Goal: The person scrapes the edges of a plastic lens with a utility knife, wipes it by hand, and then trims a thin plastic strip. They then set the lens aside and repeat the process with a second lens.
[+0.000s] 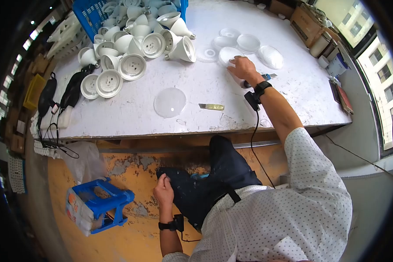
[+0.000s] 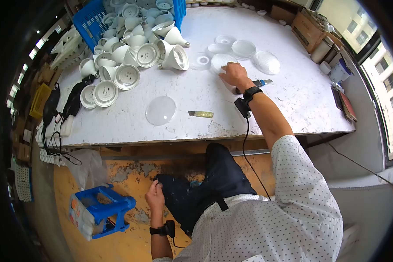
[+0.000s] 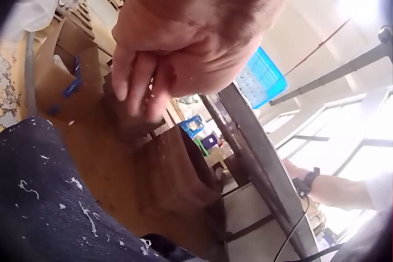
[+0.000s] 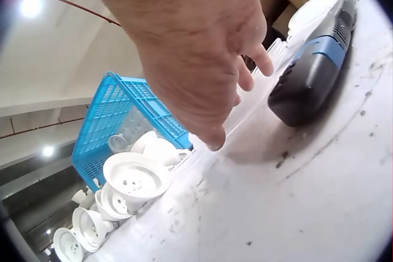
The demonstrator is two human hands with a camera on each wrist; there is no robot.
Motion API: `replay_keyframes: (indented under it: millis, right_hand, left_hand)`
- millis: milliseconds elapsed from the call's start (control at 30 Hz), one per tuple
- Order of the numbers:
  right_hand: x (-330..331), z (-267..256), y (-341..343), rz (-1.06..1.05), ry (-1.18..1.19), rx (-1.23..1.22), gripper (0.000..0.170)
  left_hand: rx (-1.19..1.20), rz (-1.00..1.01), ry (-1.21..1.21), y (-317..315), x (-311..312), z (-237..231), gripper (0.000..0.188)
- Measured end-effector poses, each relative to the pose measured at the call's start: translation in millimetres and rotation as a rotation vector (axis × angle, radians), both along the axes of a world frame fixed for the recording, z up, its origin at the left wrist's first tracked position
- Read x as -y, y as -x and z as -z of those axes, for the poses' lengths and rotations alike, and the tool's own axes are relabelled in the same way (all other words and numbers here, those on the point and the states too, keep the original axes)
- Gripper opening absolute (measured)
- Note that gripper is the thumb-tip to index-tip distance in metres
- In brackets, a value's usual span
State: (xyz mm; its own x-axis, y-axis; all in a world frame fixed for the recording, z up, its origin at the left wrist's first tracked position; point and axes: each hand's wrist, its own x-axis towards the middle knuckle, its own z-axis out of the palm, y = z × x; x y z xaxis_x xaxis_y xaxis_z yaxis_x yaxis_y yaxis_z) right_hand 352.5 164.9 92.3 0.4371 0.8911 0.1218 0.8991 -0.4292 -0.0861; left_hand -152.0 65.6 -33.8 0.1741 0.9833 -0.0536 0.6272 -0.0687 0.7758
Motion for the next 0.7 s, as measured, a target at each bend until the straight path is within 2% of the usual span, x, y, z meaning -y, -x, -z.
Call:
replay_keyframes:
  millis: [33, 100, 133, 200, 233, 300, 333, 400, 467, 600, 667, 700]
  right_hand:
    - [1, 3, -2, 0.003, -0.003, 0.000, 0.041]
    - [1, 7, -4, -0.109, 0.036, 0.177, 0.027]
    - [2, 5, -2, -0.107, 0.034, 0.178, 0.027]
    - [6, 4, 1, -0.046, 0.002, 0.139, 0.023]
    - [9, 5, 0, -0.045, 0.002, 0.136, 0.023]
    - [16, 1, 0, -0.014, -0.391, 0.235, 0.023]
    - [22, -4, 1, -0.017, -0.494, 0.215, 0.022]
    - [34, -9, 7, -0.014, -0.456, 0.144, 0.021]
    - [42, -5, 5, -0.004, -0.400, -0.001, 0.020]
    - [53, -4, 14, 0.044, -0.395, -0.098, 0.018]
    - [57, 2, 13, -0.091, -0.454, -0.079, 0.016]
    - [58, 2, 14, -0.089, -0.453, -0.083, 0.016]
  left_hand:
    - [0.000, 0.003, -0.003, 2, 2, 8, 0.024]
    - [-0.022, 0.120, -0.195, 5, 4, 20, 0.020]
    - [-0.021, 0.122, -0.198, -1, 4, 7, 0.020]
    - [0.151, -0.132, 0.334, -9, 12, -17, 0.018]
    - [0.148, -0.131, 0.334, -7, 14, -16, 0.018]
    - [0.037, -0.017, 0.033, -2, 16, -14, 0.018]
    - [0.034, -0.020, 0.030, 0, 16, -12, 0.018]
    - [0.052, 0.083, -0.069, 2, 17, -9, 0.016]
    - [0.101, 0.101, -0.091, -3, 18, -5, 0.015]
    - [0.141, 0.183, -0.087, -20, 22, -20, 0.014]
    - [0.147, 0.203, -0.062, -30, 25, -31, 0.014]
    - [0.155, 0.230, -0.038, -34, 26, -35, 0.014]
